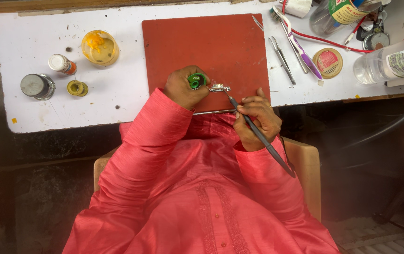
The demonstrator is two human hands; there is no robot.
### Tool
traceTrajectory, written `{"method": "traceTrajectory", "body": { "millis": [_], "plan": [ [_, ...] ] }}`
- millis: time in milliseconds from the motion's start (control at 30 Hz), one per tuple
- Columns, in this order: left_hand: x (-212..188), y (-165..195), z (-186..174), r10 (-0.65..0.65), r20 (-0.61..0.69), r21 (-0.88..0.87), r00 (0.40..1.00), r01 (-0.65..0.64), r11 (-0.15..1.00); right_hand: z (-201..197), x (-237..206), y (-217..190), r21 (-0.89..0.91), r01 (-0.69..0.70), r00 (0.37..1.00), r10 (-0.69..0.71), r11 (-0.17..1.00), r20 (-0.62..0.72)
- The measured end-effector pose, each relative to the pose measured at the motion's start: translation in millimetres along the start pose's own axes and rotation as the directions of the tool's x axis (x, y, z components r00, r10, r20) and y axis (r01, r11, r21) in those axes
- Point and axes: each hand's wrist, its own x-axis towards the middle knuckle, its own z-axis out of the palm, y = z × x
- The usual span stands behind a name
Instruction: The person holds a small jewelry piece on a red work pad and works on it with a fine pointed tool, applying material from a small container. They then heat the piece using a handheld torch hose, set it down, and pick up a small bottle to work with its contents.
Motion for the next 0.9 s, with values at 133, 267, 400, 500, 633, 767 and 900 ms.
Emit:
{"method": "traceTrajectory", "body": {
  "millis": [133,267,400,500,633,767,900],
  "plan": [
    [-0.1,0.1,0.4,-0.015,0.002,-0.013,1.0,0.016,1.0,0.6,0.0,1.0,-0.003,0.01,1.0,-0.01,1.0,-0.002],
    [0.0,1.4,-0.1,-0.008,0.008,-0.009,1.0,0.008,1.0,1.0,-0.1,0.8,0.014,0.01,1.0,-0.01,1.0,-0.015],
    [-0.2,2.1,-0.1,-0.031,0.009,-0.01,0.999,0.031,0.999,1.0,0.0,0.1,0.011,0.012,1.0,-0.012,1.0,-0.007],
    [-0.3,1.8,-0.4,-0.016,0.009,-0.015,1.0,0.016,1.0,1.1,0.2,-0.5,0.007,-0.007,1.0,0.008,1.0,-0.013],
    [-0.7,0.5,0.3,-0.012,0.0,-0.024,1.0,0.012,1.0,0.6,0.8,-0.4,0.0,0.011,1.0,-0.011,1.0,0.002],
    [-0.1,-0.4,0.7,-0.009,0.01,-0.046,1.0,0.01,0.999,-0.1,0.5,-0.2,0.013,-0.003,1.0,0.003,1.0,0.002],
    [0.0,-0.8,1.1,-0.001,0.0,-0.02,1.0,0.001,1.0,0.2,0.1,0.4,0.002,0.009,1.0,-0.009,1.0,-0.007]
  ]
}}
